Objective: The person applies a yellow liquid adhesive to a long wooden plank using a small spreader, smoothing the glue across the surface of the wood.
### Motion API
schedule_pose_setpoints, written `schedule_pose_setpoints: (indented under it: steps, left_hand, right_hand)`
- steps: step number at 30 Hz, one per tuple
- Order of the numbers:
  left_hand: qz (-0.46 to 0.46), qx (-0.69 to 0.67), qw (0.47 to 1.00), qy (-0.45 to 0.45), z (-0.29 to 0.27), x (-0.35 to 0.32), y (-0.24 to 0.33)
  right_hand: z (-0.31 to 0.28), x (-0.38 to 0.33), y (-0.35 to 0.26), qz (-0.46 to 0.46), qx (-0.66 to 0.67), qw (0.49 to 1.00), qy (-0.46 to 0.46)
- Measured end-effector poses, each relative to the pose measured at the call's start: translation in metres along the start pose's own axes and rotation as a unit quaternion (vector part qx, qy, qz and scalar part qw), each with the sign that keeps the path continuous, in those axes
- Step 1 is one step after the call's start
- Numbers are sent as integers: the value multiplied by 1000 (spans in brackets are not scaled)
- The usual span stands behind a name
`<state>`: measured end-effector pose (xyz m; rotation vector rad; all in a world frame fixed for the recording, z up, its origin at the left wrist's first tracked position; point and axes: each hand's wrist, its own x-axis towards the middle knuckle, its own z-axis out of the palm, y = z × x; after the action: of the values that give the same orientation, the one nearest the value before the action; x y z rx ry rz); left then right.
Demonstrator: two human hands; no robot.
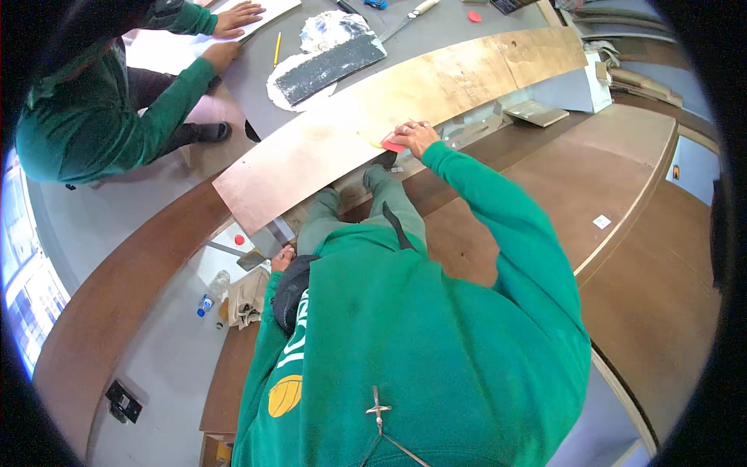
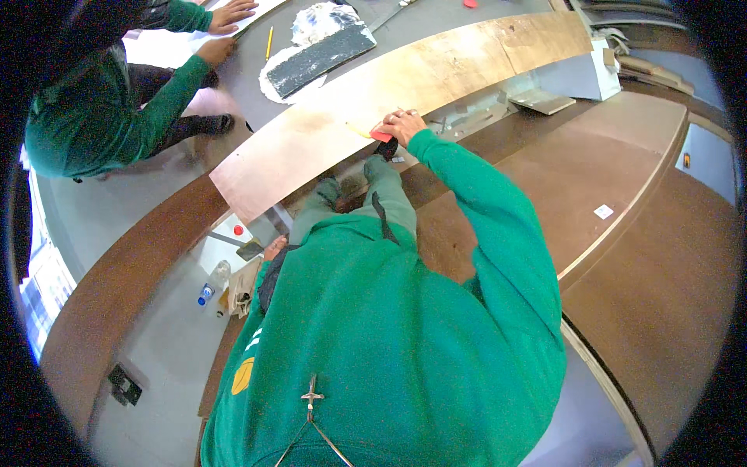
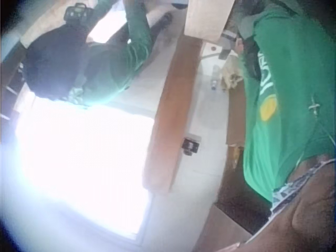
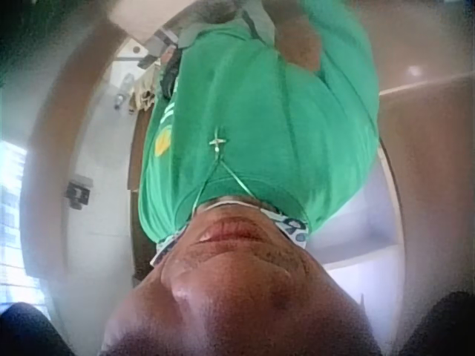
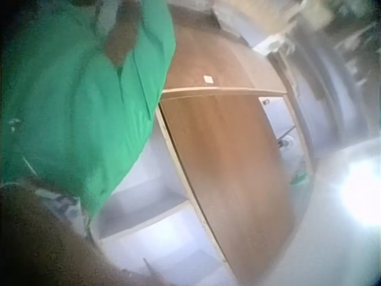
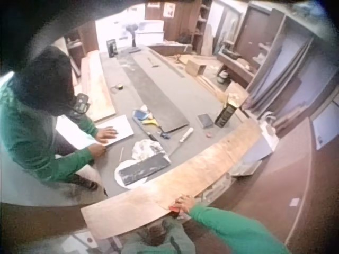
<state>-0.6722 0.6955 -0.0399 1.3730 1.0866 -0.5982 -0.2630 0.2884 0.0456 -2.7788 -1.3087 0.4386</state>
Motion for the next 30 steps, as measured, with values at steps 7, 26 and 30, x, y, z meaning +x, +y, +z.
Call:
schedule_pose_setpoints:
  steps: [7, 26, 30]
  left_hand:
    - [38, 17, 999, 9, -32, 21, -8]
    - [68, 18, 993, 96, -66, -29, -135]
    - [89, -117, 986, 75, -60, 16, -155]
  right_hand:
    - [-30, -35, -17, 90, 24, 988, -123]
    - [-19, 62, 7, 397, 44, 916, 30]
    - [2, 85, 17, 461, 53, 885, 45]
